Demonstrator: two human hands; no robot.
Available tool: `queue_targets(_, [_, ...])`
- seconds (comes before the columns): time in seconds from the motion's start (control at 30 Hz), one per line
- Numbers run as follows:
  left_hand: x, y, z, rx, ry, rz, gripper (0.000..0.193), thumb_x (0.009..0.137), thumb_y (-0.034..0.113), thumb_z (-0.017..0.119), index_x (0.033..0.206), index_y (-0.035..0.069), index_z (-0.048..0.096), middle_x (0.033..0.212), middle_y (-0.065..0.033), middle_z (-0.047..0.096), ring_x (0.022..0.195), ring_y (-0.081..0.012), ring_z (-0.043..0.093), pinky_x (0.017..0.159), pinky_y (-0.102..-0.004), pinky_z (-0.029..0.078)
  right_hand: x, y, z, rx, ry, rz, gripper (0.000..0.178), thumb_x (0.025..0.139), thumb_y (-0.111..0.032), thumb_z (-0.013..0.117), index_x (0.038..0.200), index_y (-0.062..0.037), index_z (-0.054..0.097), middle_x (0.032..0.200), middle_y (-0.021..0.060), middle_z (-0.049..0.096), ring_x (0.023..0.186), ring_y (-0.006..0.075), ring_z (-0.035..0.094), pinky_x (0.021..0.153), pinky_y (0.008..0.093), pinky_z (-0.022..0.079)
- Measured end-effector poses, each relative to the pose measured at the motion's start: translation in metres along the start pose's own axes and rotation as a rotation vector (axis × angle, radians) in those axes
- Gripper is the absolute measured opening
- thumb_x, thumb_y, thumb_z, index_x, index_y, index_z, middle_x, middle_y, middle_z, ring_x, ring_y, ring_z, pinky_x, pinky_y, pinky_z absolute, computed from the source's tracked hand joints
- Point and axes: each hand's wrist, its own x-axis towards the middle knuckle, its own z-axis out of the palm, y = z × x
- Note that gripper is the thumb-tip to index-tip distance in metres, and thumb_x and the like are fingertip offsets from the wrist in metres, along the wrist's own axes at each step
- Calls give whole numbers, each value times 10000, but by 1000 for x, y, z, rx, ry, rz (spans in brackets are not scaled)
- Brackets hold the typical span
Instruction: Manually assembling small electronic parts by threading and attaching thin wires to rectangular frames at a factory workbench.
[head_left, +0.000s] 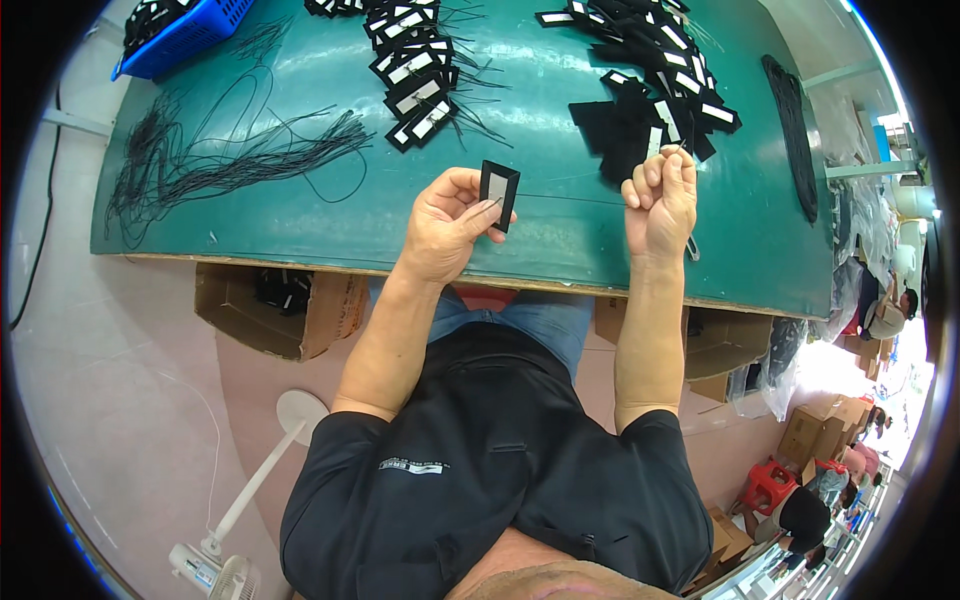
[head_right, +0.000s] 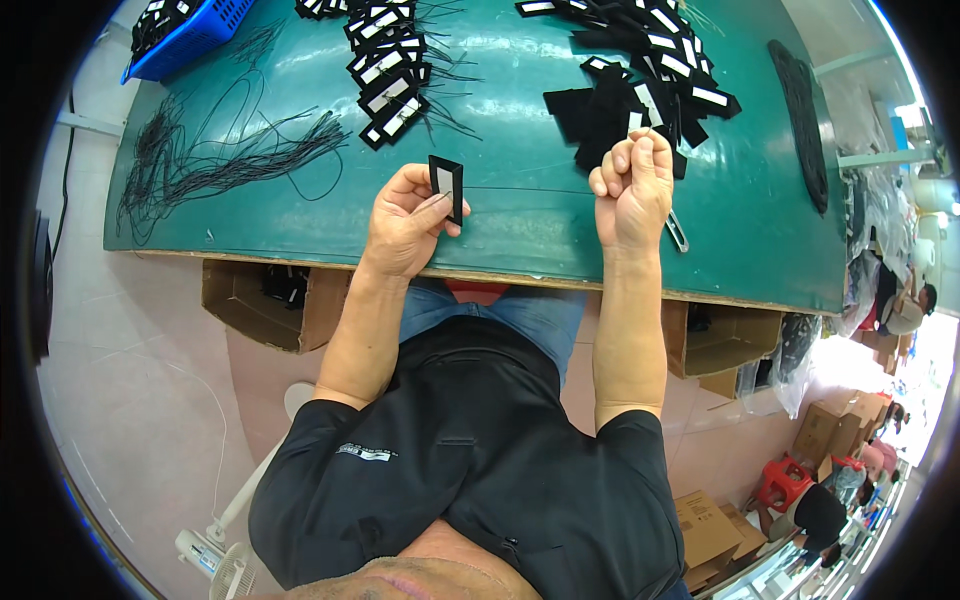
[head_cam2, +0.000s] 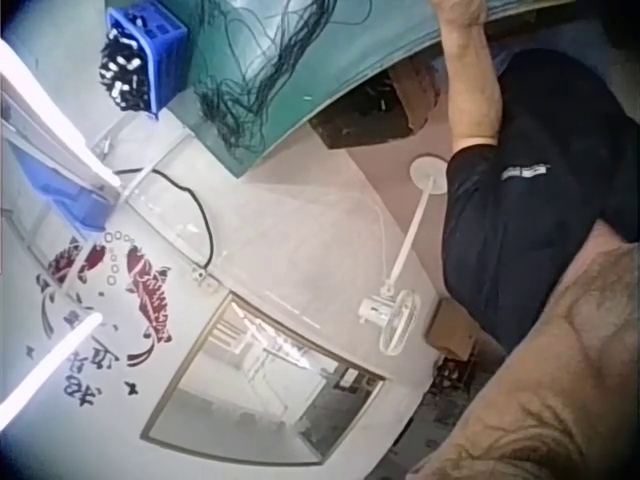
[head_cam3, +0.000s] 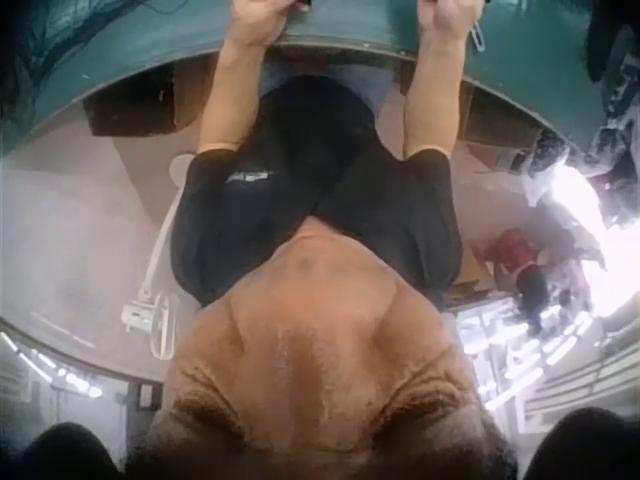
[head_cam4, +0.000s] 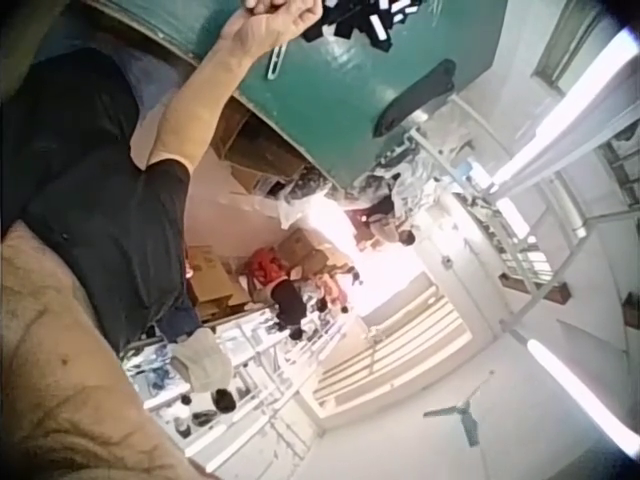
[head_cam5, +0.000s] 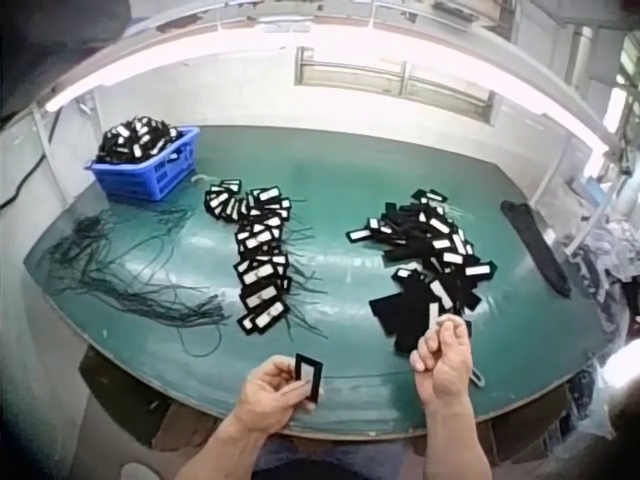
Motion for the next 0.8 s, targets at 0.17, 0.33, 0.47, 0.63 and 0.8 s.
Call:
queue_targets(0.17, [0, -1, -1, -16, -6, -6, 204, 938, -13, 694, 1130, 11, 628, 992, -88, 706, 877, -167, 717, 657, -263, 607, 0, -2, -11, -48, 38, -39, 165, 1099, -206, 492, 1100, -79, 597, 763, 5, 473, 564, 83, 361, 482, 227, 344])
queue_targets(0.33, [-1, -1, 1, 2, 5, -24, 207, 938, -2, 700, 1131, 13, 627, 990, -85, 710, 873, -162, 714, 658, -263, 606, -2, -2, -19, -91, 55, -44, 161, 1092, -220, 521, 1101, -79, 598, 761, 7, 489, 555, 67, 359, 474, 213, 335])
queue_targets(0.47, [-1, -2, 2, 14, 4, -23, 202, 941, -5, 696, 1129, 12, 626, 989, -84, 712, 872, -160, 714, 658, -261, 604, -4, -1, -19, -154, 83, -47, 166, 1096, -209, 506, 1097, -69, 597, 735, -6, 471, 553, 62, 349, 472, 213, 323])
queue_targets(0.63, [0, -5, 3, 54, 20, -26, 203, 942, -9, 693, 1131, 6, 622, 997, -90, 715, 868, -157, 713, 657, -254, 601, -18, 4, -6, -289, -19, -47, 117, 1073, -158, 550, 1085, -66, 620, 727, -29, 477, 580, 34, 374, 492, 204, 322])
queue_targets(0.8, [0, -7, 6, 106, 42, -7, 215, 942, -6, 700, 1144, -10, 625, 1008, -94, 718, 864, -140, 706, 664, -244, 593, -44, 27, 31, -781, -314, -68, 158, 962, -54, 697, 1116, -30, 669, 739, -83, 488, 631, 1, 401, 545, 185, 319])
